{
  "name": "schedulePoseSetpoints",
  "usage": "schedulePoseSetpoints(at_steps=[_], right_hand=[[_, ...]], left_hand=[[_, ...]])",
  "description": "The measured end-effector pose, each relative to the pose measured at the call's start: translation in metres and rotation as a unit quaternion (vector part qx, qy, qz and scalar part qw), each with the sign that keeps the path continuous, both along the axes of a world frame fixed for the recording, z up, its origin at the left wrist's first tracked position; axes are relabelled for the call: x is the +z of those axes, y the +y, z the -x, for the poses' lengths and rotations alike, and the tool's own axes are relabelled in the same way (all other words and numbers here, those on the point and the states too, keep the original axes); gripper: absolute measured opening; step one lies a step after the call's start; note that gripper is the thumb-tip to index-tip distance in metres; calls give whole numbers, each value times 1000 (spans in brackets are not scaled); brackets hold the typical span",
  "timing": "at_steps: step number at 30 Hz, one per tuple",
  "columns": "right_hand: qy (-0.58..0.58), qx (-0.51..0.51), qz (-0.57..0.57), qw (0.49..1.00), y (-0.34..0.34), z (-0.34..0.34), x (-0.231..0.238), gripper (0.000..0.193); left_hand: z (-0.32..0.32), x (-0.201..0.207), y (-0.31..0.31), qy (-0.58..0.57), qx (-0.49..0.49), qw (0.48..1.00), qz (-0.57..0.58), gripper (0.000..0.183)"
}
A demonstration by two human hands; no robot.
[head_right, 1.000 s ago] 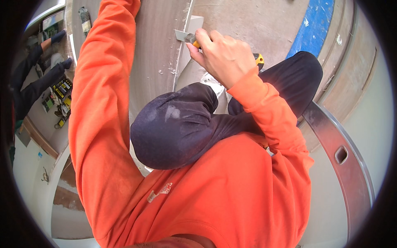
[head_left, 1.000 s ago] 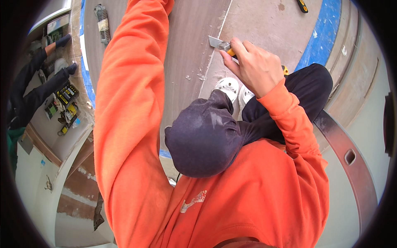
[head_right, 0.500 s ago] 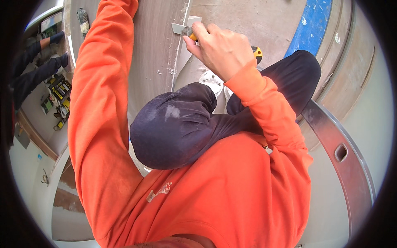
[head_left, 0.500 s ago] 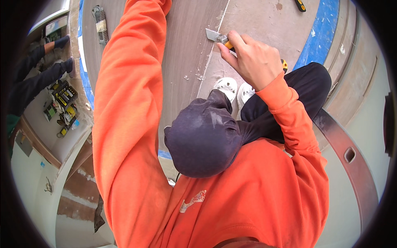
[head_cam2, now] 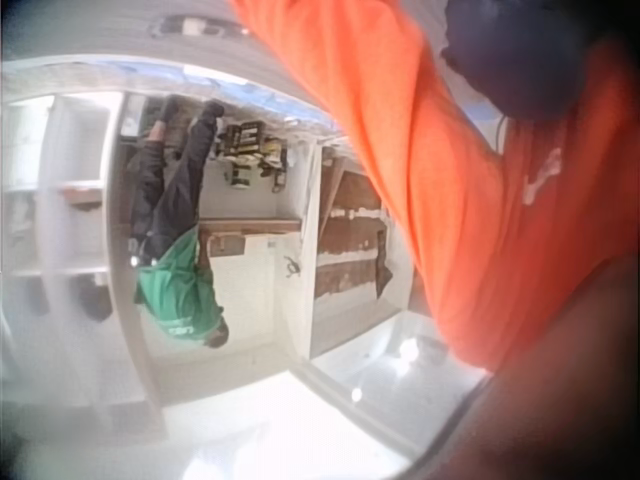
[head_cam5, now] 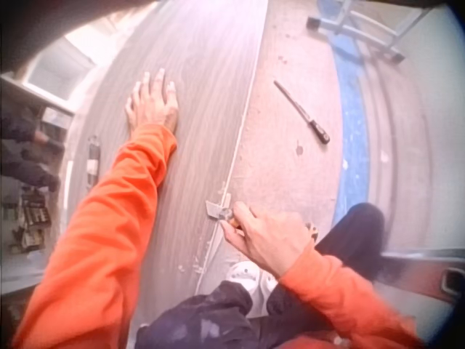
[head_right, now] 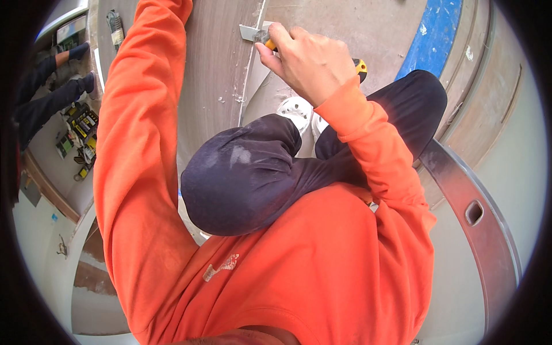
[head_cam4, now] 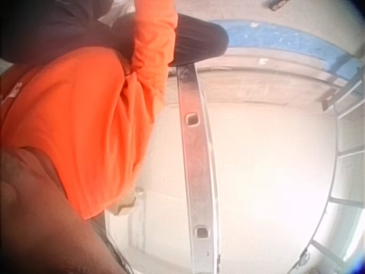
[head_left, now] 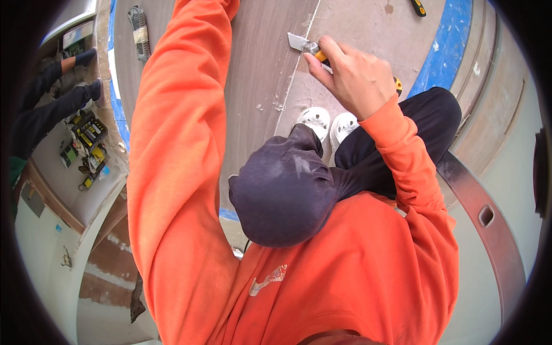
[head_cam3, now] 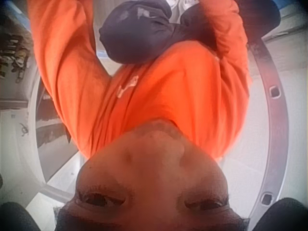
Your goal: The person kneels on the floor and uses a utility knife to score a line on a large sheet of laminate flooring. They then use a metal file to smooth the cut edge and remove burrs along the scored line.
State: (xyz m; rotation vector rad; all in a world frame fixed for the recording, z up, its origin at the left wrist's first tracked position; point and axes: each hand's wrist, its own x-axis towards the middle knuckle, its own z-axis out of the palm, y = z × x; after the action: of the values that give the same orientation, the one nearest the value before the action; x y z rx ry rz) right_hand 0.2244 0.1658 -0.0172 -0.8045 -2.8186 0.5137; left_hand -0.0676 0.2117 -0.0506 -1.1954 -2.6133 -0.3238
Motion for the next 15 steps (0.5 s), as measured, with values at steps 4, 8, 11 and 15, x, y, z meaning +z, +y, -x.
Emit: schedulePoseSetpoints(at_steps=[4,8,11,15], right_hand=[[26,-7,5,1000,0,0,-4,31],[28,-9,-16,999,3,1,-7,30],[23,-7,-29,999,7,8,-9,30],[38,-11,-28,999,10,8,-9,32]], left_hand=[[0,-2,1,3,4,1000,0,53],[1,0,3,2,5,1000,6,54],[6,-4,2,-2,-2,1000,-6,54],[9,-3,4,0,3,1000,0,54]])
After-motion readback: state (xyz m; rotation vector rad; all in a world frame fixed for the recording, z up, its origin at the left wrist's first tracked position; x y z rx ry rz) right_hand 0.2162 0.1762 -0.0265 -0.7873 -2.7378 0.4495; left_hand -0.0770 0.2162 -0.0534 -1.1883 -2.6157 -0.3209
